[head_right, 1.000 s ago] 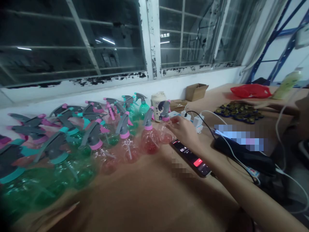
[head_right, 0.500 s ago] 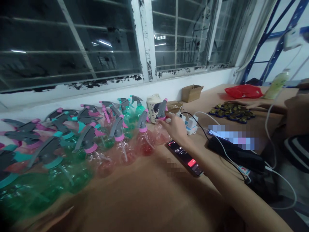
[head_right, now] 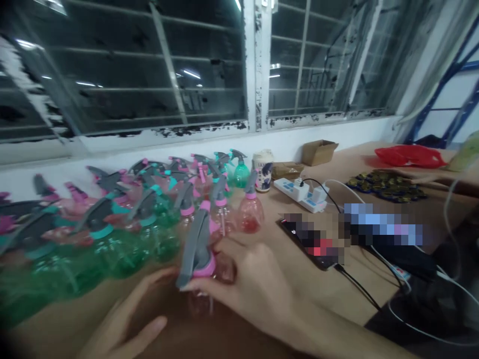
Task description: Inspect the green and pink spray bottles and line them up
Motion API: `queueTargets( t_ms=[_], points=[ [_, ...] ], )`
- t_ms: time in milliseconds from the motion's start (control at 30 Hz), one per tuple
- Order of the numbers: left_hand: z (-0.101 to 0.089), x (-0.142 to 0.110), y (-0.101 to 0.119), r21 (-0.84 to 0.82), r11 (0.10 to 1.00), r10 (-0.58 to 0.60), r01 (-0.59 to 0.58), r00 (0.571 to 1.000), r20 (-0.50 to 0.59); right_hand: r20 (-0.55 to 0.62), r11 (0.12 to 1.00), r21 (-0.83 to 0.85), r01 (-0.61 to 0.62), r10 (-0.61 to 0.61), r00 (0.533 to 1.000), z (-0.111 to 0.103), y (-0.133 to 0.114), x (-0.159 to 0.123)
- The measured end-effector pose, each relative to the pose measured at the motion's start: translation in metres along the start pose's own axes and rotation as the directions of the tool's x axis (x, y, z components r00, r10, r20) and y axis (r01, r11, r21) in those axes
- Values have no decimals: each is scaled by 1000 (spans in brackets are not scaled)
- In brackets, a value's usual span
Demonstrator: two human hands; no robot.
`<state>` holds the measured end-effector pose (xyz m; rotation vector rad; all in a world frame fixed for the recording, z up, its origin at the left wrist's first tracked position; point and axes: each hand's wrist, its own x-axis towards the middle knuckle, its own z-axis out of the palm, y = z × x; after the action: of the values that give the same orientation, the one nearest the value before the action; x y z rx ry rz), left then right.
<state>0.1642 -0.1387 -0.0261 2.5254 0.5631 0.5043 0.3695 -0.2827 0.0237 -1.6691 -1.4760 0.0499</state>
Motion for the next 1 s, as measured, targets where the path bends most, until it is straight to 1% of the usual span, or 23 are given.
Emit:
queueTargets(
  t_ms=[67, 100, 167, 267, 333, 433, 533, 600, 667, 767, 867, 1000],
  points=[
    [-12, 0, 16, -148, 989, 7, -9, 1000, -16, 28, 995, 65, 76, -78, 997, 27, -12, 1],
    [-19, -1, 22, -220, 975, 21, -20, 1000, 0, 34, 990, 82, 114, -117, 993, 39, -18, 2],
    [-33, -7, 29, -317, 948, 5, -8, 1000, -11, 45, 982, 90, 168, -172, 984, 61, -29, 4],
    [-50, -22, 30, -344, 938, -54, 35, 998, -44, 60, 970, 96, 221, -228, 972, 90, -43, 6],
    [-57, -32, 27, -331, 941, -105, 72, 991, -85, 58, 963, 98, 250, -256, 965, 107, -51, 9],
    [-61, -41, 19, -315, 944, -167, 99, 967, -195, 34, 953, 72, 294, -297, 954, 130, -61, 13],
    [-63, -42, 11, -334, 940, -174, 69, 939, -298, -2, 945, 38, 325, -325, 946, 146, -69, 17],
    [-63, -40, 6, -361, 931, -178, 53, 930, -322, -18, 942, 37, 334, -334, 942, 151, -73, 19],
    [-64, -38, 2, -369, 928, -180, 59, 936, -302, 8, 939, 54, 340, -341, 940, 149, -73, 19],
    [-63, -38, -1, -323, 944, -152, 63, 954, -259, 134, 937, 73, 340, -347, 928, 139, -66, 16],
    [-64, -36, 1, -273, 960, -141, 63, 950, -277, 272, 944, 97, 315, -330, 904, 125, -47, 14],
    [-66, -30, 9, -285, 955, -159, 78, 949, -274, 348, 962, 70, 264, -271, 898, 116, -3, 13]
  ],
)
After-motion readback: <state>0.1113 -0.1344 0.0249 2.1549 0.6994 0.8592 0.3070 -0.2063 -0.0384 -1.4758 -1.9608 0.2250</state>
